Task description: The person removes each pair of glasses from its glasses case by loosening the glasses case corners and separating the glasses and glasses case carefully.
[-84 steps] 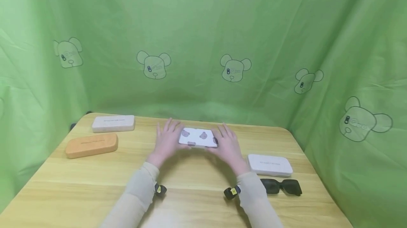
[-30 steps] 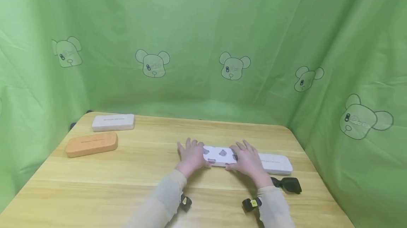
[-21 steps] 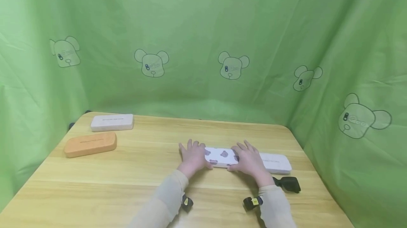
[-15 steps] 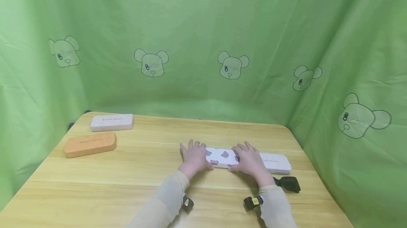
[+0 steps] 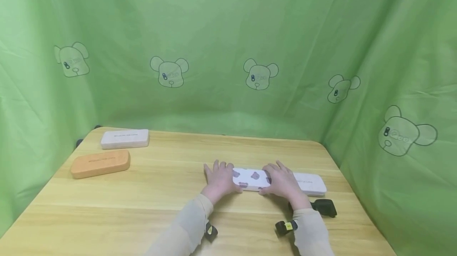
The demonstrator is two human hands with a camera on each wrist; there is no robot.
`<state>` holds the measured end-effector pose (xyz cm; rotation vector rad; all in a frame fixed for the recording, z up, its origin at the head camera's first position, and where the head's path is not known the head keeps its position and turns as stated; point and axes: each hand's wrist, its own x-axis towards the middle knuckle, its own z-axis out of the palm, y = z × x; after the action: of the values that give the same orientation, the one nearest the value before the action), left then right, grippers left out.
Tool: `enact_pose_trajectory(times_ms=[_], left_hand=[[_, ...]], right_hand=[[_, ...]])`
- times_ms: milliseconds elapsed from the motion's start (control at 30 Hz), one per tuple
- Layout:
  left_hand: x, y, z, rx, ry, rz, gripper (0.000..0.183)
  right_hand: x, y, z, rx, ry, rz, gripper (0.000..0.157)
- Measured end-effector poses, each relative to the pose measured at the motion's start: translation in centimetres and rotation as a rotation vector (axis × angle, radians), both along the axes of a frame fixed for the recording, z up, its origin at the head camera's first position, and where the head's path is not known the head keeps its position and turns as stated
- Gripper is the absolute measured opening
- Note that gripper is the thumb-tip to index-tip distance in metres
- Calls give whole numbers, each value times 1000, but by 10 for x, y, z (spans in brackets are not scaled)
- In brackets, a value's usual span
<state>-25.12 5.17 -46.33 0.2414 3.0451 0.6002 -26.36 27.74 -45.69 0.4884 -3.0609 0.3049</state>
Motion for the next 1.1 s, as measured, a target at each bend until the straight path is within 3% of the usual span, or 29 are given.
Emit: enact_pose_trajectory(times_ms=[267,600,867,1100], left_hand=[[5,-2,4,46,0,-17,80],[6,-4,4,54,7,-52,82],[3,-6,3,86,-14,-48,97],[2,-8,-3,185,-36,-42,115]], right_hand=[[-1,3,0,8,-20,1,82],[0,5,4,-1,-44,14,81],[1,6,6,-13,-57,34,89],[2,4,3,-30,-23,84,99]])
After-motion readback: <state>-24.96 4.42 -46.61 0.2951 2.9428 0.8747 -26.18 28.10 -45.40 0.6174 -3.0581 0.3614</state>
